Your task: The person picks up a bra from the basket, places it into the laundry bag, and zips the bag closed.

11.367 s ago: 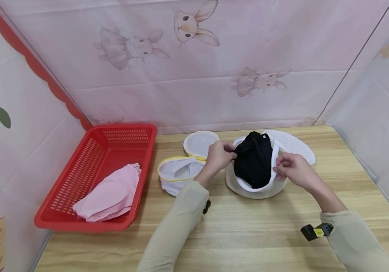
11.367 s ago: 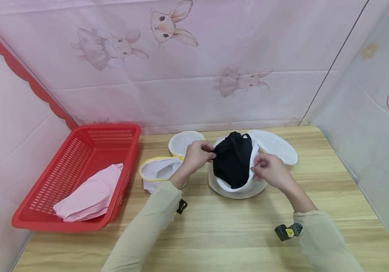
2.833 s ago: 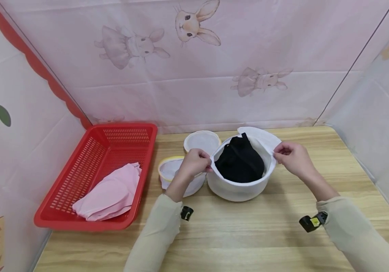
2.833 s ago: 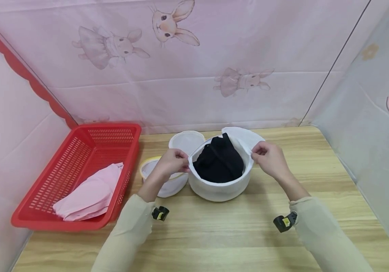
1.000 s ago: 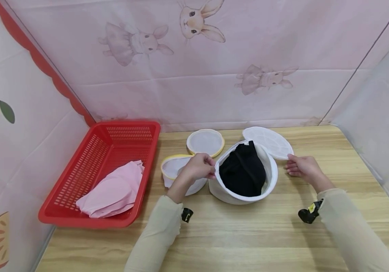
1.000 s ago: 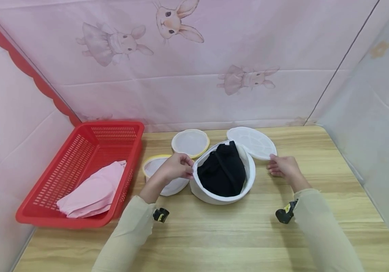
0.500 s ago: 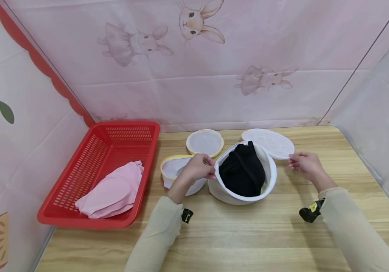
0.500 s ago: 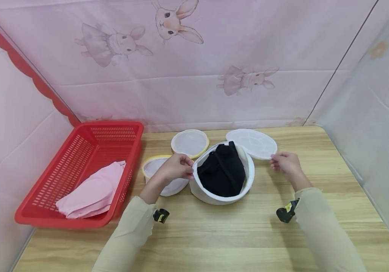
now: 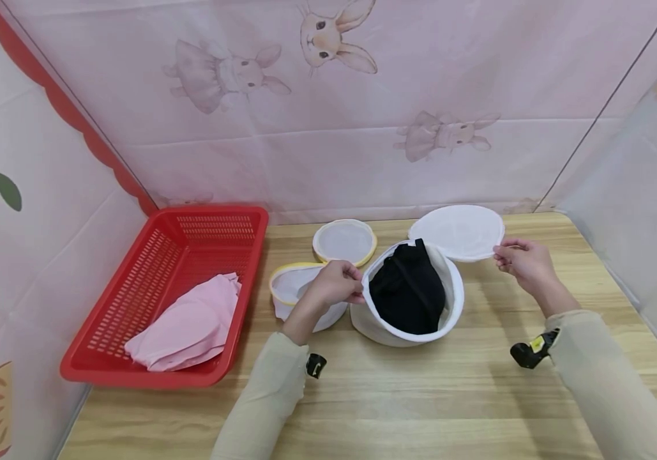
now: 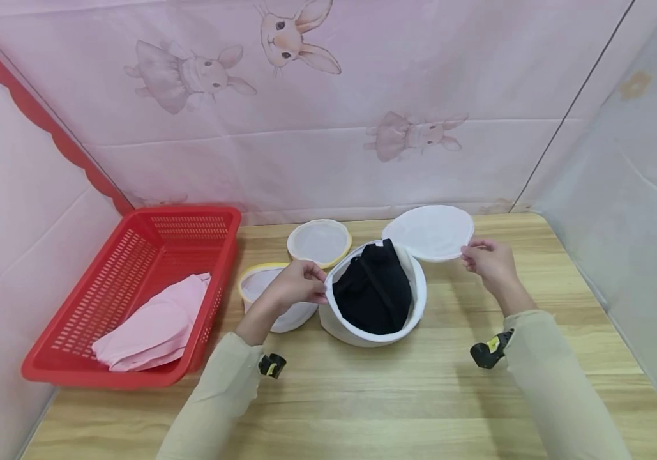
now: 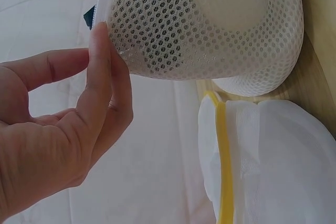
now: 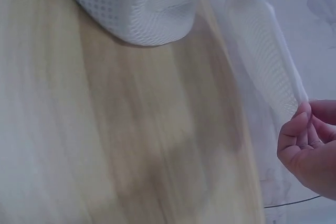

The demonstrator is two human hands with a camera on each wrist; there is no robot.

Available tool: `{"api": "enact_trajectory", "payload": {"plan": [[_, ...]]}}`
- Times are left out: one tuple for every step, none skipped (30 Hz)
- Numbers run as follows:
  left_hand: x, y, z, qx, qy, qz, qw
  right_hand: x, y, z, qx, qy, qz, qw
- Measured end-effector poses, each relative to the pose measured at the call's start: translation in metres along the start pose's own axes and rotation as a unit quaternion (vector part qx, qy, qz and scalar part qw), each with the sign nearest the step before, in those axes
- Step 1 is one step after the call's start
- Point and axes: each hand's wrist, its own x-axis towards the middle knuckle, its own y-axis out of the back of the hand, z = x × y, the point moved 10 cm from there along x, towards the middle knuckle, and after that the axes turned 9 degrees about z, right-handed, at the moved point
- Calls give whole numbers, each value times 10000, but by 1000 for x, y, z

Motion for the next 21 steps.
{"api": "enact_trajectory", "payload": {"plan": [[0, 0, 0, -15, -5, 6, 10000, -1, -1, -3, 72, 18, -22, 10000], [0, 0, 0, -32, -6, 10, 10000, -2, -2, -7, 180, 46, -47, 9998], [0, -1, 0, -49, -5, 13, 10000, -4, -3, -11, 259, 90, -73, 9996], [0, -1, 1, -60, -6, 20, 10000, -5, -4, -15, 300, 148, -84, 9994], [0, -1, 1, -80, -3, 20, 10000, -5, -5, -19, 364, 196, -107, 9991], [0, -1, 0, -92, -12, 22, 10000, -6, -6, -23, 368, 271, -119, 9989], [0, -1, 1, -98, -17, 23, 9999, -7, -7, -27, 346, 363, -130, 9987], [0, -1, 1, -96, -16, 23, 9999, -8, -8, -31, 339, 432, -149, 9984], [0, -1, 1, -103, -14, 22, 9999, -9, -9, -35, 310, 496, -166, 9981], [0, -1, 1, -103, -1, 20, 9999, -9, -10, -38, 299, 550, -193, 9979], [0, -1, 1, -106, 10, 14, 9999, -10, -11, -41, 299, 585, -233, 9976], [0, -1, 1, -106, 13, 14, 9999, -11, -13, -44, 285, 627, -274, 9972], [0, -1, 1, -113, 30, 12, 9999, -12, -15, -47, 317, 644, -336, 9969], [0, -1, 1, -122, 46, 12, 9999, -13, -17, -49, 330, 645, -395, 9966], [0, -1, 1, -137, 55, 14, 9999, -14, -18, -52, 330, 661, -445, 9963], [0, -1, 1, -147, 65, 16, 9999, -15, -20, -55, 325, 683, -491, 9959], [0, -1, 1, -161, 63, 21, 9998, -16, -21, -57, 324, 690, -524, 9957], [0, -1, 2, -178, 60, 25, 9998, -17, -22, -59, 332, 704, -549, 9955], [0, 0, 2, -198, 72, 26, 9998, -18, -24, -62, 335, 719, -565, 9953], [0, 0, 2, -210, 80, 32, 9997, -19, -25, -64, 348, 723, -574, 9951], [0, 0, 2, -219, 81, 36, 9997, -20, -26, -66, 374, 738, -589, 9948]]}}
